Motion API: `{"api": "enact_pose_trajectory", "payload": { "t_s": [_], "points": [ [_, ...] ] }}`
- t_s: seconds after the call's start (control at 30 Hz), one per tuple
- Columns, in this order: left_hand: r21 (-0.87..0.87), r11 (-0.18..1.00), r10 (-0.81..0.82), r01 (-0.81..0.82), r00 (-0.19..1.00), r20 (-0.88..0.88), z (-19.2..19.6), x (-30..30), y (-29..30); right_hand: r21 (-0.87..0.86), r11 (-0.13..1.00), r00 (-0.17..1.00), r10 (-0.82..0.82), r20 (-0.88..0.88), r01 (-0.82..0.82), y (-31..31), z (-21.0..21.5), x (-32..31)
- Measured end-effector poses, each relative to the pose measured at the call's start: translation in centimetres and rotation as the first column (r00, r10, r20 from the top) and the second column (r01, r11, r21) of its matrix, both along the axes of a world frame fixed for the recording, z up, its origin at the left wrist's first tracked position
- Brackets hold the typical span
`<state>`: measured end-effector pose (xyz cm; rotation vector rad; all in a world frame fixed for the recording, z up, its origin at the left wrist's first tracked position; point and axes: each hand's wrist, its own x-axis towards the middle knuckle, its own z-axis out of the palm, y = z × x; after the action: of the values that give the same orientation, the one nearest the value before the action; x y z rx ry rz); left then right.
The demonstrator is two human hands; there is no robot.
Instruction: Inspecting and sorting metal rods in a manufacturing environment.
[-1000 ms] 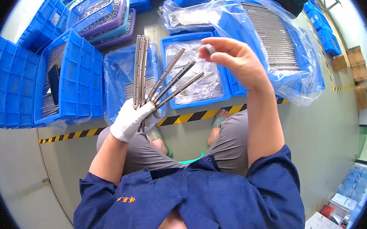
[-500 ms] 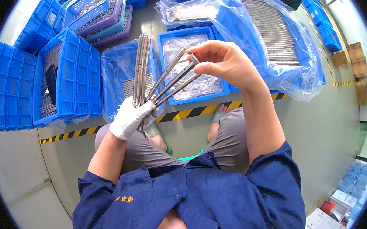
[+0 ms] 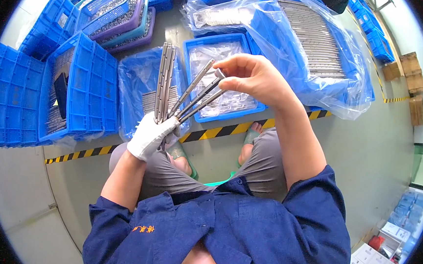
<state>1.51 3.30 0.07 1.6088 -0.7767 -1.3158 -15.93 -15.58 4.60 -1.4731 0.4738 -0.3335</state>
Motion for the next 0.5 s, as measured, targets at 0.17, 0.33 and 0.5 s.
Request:
{"api": "enact_pose_trajectory", "payload": {
  "t_s": [0.17, 0.33, 0.5],
  "points": [
    [0.030, 1.000, 0.005, -0.004, 1.000, -0.015, 0.3, -0.2, -0.6, -0.030, 0.999, 0.999, -0.045, 0.017, 0.045, -0.2, 0.2, 0.0],
    [-0.014, 1.000, 0.021, -0.020, 0.995, 0.101, -0.2, -0.3, -1.4, -0.167, 0.985, 0.998, -0.054, -0.017, 0.050, -0.6, 1.1, -0.4],
    [-0.011, 0.998, 0.058, -0.057, 0.994, 0.088, -0.2, -0.4, -1.0, -0.176, 0.984, 0.999, 0.024, -0.033, -0.029, -1.0, -1.1, -0.3]
  ]
}}
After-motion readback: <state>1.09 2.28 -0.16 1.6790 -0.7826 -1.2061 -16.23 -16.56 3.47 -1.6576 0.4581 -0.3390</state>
